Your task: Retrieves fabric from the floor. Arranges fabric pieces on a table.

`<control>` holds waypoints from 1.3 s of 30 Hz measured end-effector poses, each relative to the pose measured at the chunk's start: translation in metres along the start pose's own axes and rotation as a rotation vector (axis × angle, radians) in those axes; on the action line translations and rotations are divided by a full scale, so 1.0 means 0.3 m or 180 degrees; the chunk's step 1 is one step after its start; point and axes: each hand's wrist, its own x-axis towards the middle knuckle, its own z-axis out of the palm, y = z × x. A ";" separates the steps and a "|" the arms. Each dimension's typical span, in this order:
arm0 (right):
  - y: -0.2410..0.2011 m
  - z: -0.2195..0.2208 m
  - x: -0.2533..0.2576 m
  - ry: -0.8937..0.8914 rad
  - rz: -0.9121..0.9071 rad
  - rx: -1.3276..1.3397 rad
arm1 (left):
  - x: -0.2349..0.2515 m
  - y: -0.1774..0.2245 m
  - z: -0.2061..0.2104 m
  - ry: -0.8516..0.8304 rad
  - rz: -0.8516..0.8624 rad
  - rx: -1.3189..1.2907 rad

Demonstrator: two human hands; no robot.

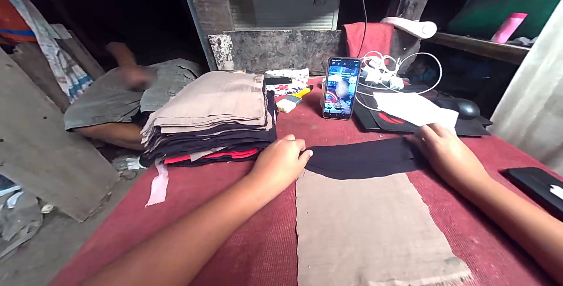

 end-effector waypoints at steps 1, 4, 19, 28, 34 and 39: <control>0.003 -0.029 0.010 0.0094 -0.0074 0.0217 | -0.006 -0.003 -0.003 0.0227 0.0145 -0.0160; -0.045 -0.205 0.040 0.0357 0.0029 0.0900 | -0.038 0.018 -0.076 0.0912 0.0543 -0.0819; 0.059 -0.406 -0.151 -0.2255 0.0425 0.2335 | -0.180 -0.031 -0.217 -0.2163 0.0879 -0.0381; 0.020 -0.183 0.069 -0.2031 0.0822 0.0970 | 0.040 -0.019 -0.056 -0.0487 0.0215 -0.0103; 0.051 -0.073 0.071 -0.2159 0.0823 0.1006 | 0.026 0.014 -0.033 -0.0701 0.0303 0.0000; 0.033 -0.112 0.049 -0.1713 0.1134 0.1247 | 0.014 -0.002 0.016 -0.0294 0.0632 0.0367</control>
